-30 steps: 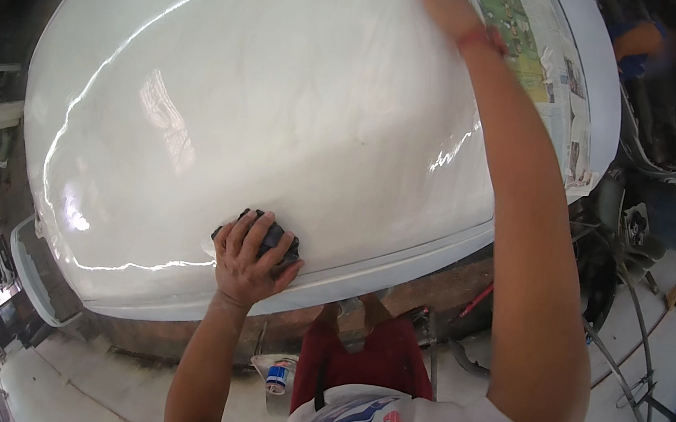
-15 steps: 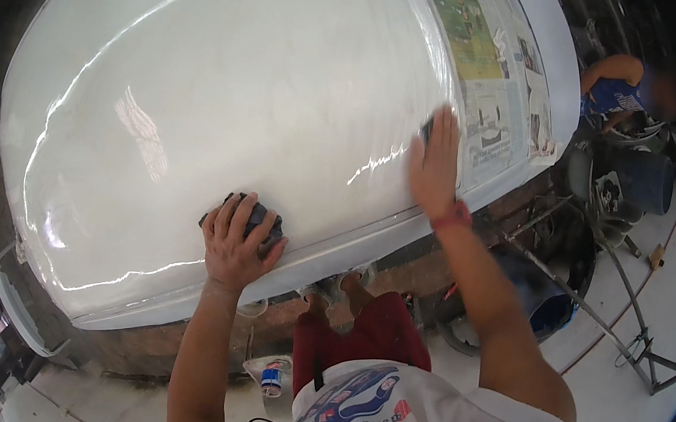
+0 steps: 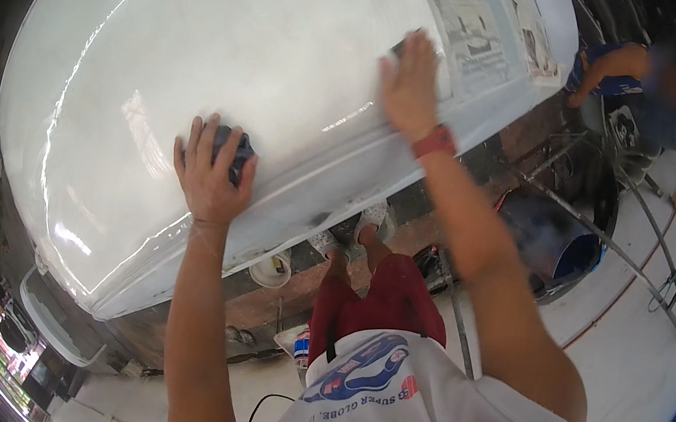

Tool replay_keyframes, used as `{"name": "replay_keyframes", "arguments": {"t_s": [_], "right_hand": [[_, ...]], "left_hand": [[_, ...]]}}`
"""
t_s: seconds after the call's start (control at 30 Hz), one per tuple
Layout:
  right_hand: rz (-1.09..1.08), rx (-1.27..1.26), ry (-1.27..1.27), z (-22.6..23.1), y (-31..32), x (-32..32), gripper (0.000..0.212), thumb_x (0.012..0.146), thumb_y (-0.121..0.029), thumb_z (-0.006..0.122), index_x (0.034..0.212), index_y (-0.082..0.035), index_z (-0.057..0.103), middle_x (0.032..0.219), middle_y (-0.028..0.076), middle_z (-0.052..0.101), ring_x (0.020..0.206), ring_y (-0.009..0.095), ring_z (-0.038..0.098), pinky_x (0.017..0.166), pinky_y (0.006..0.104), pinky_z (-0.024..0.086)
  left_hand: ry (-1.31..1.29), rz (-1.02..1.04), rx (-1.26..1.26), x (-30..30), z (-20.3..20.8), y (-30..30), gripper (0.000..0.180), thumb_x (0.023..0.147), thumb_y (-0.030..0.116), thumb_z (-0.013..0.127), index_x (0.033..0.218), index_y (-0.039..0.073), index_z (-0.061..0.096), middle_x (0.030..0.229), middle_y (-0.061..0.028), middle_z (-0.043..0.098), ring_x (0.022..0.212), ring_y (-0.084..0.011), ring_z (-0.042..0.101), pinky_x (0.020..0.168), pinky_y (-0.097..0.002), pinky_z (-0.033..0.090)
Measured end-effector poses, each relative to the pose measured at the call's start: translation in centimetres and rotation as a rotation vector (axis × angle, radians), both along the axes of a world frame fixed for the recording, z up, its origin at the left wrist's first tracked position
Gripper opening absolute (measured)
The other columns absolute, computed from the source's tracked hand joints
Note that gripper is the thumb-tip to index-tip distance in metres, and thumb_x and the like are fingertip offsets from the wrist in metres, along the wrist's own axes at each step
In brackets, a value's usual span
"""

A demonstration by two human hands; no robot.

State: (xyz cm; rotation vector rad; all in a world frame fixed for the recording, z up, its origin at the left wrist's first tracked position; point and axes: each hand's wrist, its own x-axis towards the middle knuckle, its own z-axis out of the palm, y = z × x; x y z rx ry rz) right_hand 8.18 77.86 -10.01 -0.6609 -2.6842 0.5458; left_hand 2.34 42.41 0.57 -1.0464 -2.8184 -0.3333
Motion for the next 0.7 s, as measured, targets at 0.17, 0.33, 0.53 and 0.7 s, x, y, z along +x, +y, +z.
{"name": "replay_keyframes", "arguments": {"t_s": [0.17, 0.33, 0.53, 0.7], "right_hand": [[0.277, -0.137, -0.057, 7.2, -17.0, 4.6, 0.089, 0.104, -0.045, 0.061, 0.163, 0.016, 0.032, 0.171, 0.037, 0.03, 0.162, 0.052, 0.026, 0.135, 0.0582, 0.018], [-0.086, -0.066, 0.035, 0.7, -1.4, 5.6, 0.076, 0.111, -0.038, 0.051, 0.159, 0.018, 0.037, 0.168, 0.038, 0.037, 0.159, 0.049, 0.033, 0.135, 0.0547, 0.021], [0.11, -0.357, 0.049, 5.8, -15.8, 5.7, 0.073, 0.112, -0.036, 0.046, 0.161, 0.017, 0.034, 0.165, 0.035, 0.041, 0.157, 0.047, 0.038, 0.133, 0.0546, 0.024], [0.067, -0.171, -0.001, 5.5, -12.5, 6.0, 0.061, 0.112, -0.03, 0.049, 0.155, 0.014, 0.04, 0.162, 0.035, 0.045, 0.153, 0.051, 0.042, 0.127, 0.0548, 0.034]], "left_hand": [[0.05, 0.038, 0.091, 0.5, 0.5, 0.3, 0.027, 0.099, 0.018, 0.074, 0.125, 0.014, 0.074, 0.143, -0.0118, 0.067, 0.135, -0.0379, 0.059, 0.11, -0.053, 0.045], [-0.174, 0.032, 0.313, 1.8, 3.7, 6.7, 0.017, 0.1, 0.015, 0.076, 0.115, 0.008, 0.075, 0.117, -0.0156, 0.075, 0.105, -0.0363, 0.073, 0.086, -0.0431, 0.057], [-0.256, 0.039, -0.04, 4.7, 5.9, 16.8, 0.039, 0.098, 0.049, 0.07, 0.098, 0.011, 0.08, 0.089, -0.0208, 0.078, 0.088, -0.0436, 0.075, 0.081, -0.0497, 0.06], [-0.231, 0.0, -0.103, 5.5, 4.8, 18.6, 0.035, 0.096, 0.045, 0.072, 0.101, 0.011, 0.08, 0.091, -0.0223, 0.078, 0.09, -0.0433, 0.075, 0.083, -0.053, 0.059]]}}
